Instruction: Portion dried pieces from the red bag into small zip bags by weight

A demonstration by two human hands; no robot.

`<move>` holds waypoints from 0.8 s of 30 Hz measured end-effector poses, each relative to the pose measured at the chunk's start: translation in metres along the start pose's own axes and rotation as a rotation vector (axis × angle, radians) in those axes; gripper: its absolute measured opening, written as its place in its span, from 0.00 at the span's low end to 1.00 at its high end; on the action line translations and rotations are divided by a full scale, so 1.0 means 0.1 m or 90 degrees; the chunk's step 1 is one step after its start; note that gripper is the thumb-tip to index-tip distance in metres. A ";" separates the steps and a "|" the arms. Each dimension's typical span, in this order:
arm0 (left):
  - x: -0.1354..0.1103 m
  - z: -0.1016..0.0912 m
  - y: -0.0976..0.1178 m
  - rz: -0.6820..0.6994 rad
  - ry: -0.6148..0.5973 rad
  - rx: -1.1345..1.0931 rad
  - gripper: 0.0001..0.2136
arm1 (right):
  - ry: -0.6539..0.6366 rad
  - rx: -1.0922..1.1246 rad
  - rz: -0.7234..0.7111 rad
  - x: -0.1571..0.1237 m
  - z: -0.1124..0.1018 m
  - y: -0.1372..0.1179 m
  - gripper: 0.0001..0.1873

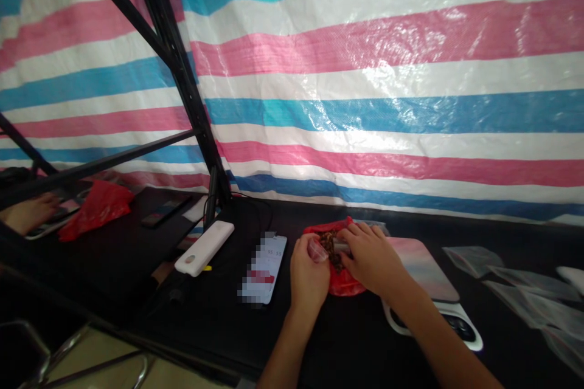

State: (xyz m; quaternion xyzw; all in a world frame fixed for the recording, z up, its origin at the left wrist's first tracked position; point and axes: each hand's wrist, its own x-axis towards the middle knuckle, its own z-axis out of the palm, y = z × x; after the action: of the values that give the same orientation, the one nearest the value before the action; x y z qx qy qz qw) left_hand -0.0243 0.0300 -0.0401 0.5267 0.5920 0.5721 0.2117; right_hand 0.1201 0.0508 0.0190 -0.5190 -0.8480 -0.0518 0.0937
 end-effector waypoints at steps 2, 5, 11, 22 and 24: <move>0.01 -0.01 0.00 0.007 0.002 -0.004 0.18 | -0.006 -0.006 0.010 0.00 0.00 -0.03 0.13; 0.03 -0.02 -0.01 0.015 0.022 -0.025 0.25 | -0.015 0.000 0.015 0.02 0.02 -0.07 0.13; 0.08 -0.06 -0.10 -0.034 -0.068 -0.096 0.31 | -0.023 0.007 0.030 0.05 0.00 -0.11 0.14; 0.12 -0.07 0.01 -0.018 -0.085 -0.175 0.25 | -0.021 0.104 0.018 0.05 0.09 -0.06 0.20; 0.12 -0.08 0.04 -0.032 -0.073 -0.193 0.26 | -0.016 0.134 0.026 0.02 0.12 -0.05 0.20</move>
State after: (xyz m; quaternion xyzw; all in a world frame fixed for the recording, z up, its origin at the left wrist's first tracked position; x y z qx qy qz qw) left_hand -0.0344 0.0359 -0.0305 0.5056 0.4991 0.6181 0.3366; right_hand 0.1140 0.0524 0.0073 -0.5241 -0.8391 0.0459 0.1384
